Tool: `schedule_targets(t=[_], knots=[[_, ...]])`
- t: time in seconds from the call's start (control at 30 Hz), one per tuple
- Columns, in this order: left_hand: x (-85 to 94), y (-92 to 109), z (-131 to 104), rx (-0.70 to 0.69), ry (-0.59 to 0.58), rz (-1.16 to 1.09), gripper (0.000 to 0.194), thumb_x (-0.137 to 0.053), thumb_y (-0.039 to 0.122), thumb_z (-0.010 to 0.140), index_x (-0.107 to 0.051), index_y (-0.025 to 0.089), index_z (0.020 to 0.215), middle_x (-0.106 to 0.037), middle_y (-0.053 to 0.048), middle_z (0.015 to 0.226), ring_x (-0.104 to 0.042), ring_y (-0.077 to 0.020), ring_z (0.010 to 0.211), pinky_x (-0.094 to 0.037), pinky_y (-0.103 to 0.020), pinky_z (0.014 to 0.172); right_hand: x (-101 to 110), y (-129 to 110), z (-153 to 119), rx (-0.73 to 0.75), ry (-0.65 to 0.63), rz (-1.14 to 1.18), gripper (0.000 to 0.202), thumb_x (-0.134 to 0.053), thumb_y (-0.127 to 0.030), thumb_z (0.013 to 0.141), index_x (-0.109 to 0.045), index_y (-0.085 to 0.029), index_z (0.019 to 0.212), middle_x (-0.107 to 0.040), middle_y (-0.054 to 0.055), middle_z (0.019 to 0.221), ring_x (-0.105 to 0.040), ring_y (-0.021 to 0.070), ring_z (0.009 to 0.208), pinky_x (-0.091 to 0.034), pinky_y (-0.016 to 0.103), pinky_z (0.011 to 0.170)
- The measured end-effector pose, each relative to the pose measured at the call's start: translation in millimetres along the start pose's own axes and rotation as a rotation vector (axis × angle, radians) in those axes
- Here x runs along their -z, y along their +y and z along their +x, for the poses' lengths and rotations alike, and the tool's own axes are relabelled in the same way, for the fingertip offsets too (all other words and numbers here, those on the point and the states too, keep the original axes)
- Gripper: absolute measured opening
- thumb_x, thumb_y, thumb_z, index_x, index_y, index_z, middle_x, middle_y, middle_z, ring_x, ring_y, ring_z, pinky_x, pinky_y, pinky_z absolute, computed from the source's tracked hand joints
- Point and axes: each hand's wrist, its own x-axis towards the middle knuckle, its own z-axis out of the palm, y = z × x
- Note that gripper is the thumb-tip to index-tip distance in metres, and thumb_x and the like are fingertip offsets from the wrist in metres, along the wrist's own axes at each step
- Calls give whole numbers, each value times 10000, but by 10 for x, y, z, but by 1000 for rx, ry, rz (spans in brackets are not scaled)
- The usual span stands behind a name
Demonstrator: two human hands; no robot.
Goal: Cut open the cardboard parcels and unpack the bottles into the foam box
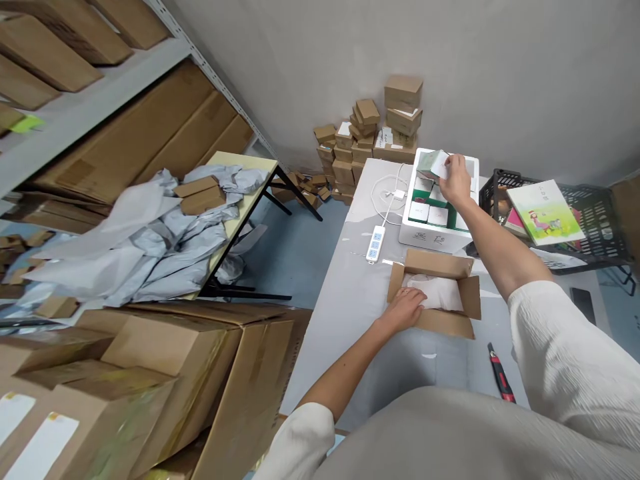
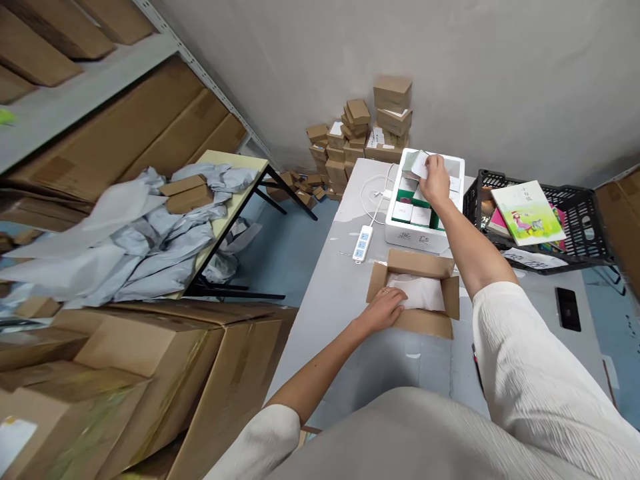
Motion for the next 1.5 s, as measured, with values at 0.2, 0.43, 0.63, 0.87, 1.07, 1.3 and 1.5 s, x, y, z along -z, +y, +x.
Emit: schedule_targets(t=[0.2,0.43,0.63,0.87,1.07,1.3,1.5], knots=[[4,13,17,-12,-25,15,341,-499,189,1026,-637,236,1334,-699,-107,1316,-601,-272,1324,-428,-481,1201,208,-56,-49,70,-127,-23,362,-607,-406,1047,-517,-185,1320,-510,183,1418,-557,338,1243,-487,589,1068],[32,30,32,-11,-12,1,338,-493,202,1033,-638,252,1333,-702,-98,1319,-618,-268,1303,-433,-485,1201,264,-43,91,123,-140,22,550,-690,-565,946,-519,-249,1361,-594,156,1371,-568,404,1215,-528,644,1034],[27,2,63,-15,-18,9,328,-467,202,1045,-636,249,1321,-696,-97,1325,-612,-262,1313,-429,-479,1200,169,30,200,130,-185,98,586,-695,-596,917,-529,-280,1382,-655,133,1306,-611,405,1168,-529,683,1029],[85,-36,129,-36,-14,35,304,-467,205,1054,-631,229,1309,-691,-109,1332,-604,-262,1322,-413,-481,1212,-262,285,69,-5,-323,34,608,-634,-649,923,-605,-212,1345,-671,193,1363,-587,461,1251,-455,763,1081],[107,-62,135,-18,-34,39,309,-471,207,1051,-630,239,1314,-693,-105,1328,-615,-267,1311,-417,-479,1210,-522,349,-263,16,-467,-49,706,-467,-686,983,-598,-190,1469,-435,183,1701,-298,497,1581,-210,780,1264],[96,-34,129,-11,-38,36,362,-466,205,1037,-636,258,1352,-694,-105,1325,-609,-280,1318,-426,-512,1207,-289,289,-440,104,-477,-47,774,-445,-665,1002,-481,-213,1629,-368,129,1758,-212,457,1647,-117,726,1322],[183,61,85,-14,-11,51,351,-489,204,1026,-650,250,1335,-693,-101,1351,-609,-286,1323,-427,-517,1216,115,142,-856,97,-463,-79,714,-400,-642,1047,-535,-205,1596,-337,128,1773,-225,427,1652,-170,681,1328]])
